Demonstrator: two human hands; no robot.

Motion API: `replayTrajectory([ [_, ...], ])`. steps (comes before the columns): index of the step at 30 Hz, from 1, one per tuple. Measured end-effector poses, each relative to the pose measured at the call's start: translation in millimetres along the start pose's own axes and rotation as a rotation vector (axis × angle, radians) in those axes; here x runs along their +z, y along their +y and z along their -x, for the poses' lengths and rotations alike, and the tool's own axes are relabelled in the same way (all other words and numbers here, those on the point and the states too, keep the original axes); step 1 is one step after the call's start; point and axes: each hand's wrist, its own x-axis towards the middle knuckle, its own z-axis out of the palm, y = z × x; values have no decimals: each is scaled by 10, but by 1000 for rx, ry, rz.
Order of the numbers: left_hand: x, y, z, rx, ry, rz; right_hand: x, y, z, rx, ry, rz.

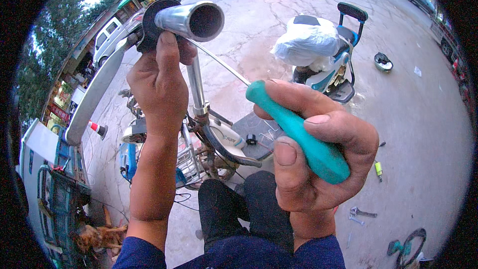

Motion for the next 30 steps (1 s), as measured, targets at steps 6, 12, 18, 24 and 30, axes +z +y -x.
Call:
replayTrajectory([
  [6, -1, -5, 0, 1, -38, 34, -14, -6, -13, -4, -4, -11],
  [12, -16, -11, 17, -54, -51, 47, 26, -3, -3, 26, 25, 11],
  [18, -5, 18, 29, -87, -76, 83, 29, 3, 11, 61, 39, 29],
  [24, 39, 69, 8, -8, 10, 79, 50, -36, 1, 108, 37, -20],
  [30, 20, 34, -10, 0, -23, 46, 37, -105, -116, 76, -49, 69],
])
